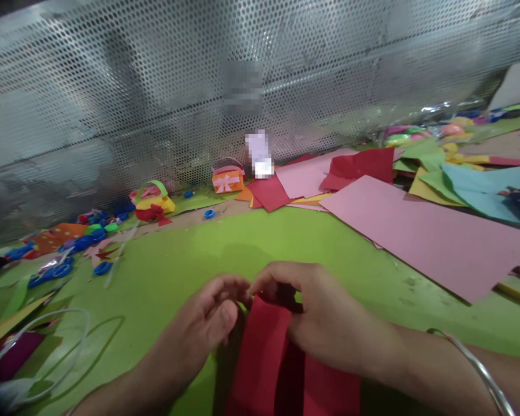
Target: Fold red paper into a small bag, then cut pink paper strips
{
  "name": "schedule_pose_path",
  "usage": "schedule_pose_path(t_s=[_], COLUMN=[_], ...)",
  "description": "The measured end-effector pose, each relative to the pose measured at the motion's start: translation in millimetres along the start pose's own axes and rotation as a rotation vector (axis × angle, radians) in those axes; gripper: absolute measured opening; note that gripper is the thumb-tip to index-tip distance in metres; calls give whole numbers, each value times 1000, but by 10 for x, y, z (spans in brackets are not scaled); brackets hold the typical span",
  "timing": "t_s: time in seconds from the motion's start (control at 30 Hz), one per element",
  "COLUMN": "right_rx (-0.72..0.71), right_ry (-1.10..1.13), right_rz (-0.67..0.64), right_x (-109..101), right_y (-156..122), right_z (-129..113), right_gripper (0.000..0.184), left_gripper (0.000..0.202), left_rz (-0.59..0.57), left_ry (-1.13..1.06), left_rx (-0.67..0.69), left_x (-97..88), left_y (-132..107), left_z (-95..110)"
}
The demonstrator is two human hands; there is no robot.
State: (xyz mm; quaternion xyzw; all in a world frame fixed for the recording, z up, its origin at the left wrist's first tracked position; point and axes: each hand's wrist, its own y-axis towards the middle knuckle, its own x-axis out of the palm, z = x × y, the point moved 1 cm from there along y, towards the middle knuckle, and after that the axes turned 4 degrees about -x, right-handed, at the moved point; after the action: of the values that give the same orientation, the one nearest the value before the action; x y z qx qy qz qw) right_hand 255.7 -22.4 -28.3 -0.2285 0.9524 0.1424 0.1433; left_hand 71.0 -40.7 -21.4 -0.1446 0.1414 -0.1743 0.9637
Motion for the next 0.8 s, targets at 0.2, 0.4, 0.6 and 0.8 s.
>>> schedule_pose_path(t_s=[0.2, 0.4, 0.6, 0.8], right_rx=[60, 65, 250, 337], right_ry=[-135, -168, -25, 42], right_rz=[19, 5, -92, -107], right_x=[23, 71, 20, 57], right_y=[14, 20, 68, 69], right_z=[7, 44, 69, 170], right_gripper=[22, 14, 17, 7], left_gripper=[85, 33, 23, 41], left_rz=[153, 76, 109, 54], left_ry=[280, 81, -16, -171], left_rx=[-78, -54, 21, -66], left_x=[133, 192, 7, 50], left_y=[-186, -146, -76, -20], left_z=[95, 167, 83, 56])
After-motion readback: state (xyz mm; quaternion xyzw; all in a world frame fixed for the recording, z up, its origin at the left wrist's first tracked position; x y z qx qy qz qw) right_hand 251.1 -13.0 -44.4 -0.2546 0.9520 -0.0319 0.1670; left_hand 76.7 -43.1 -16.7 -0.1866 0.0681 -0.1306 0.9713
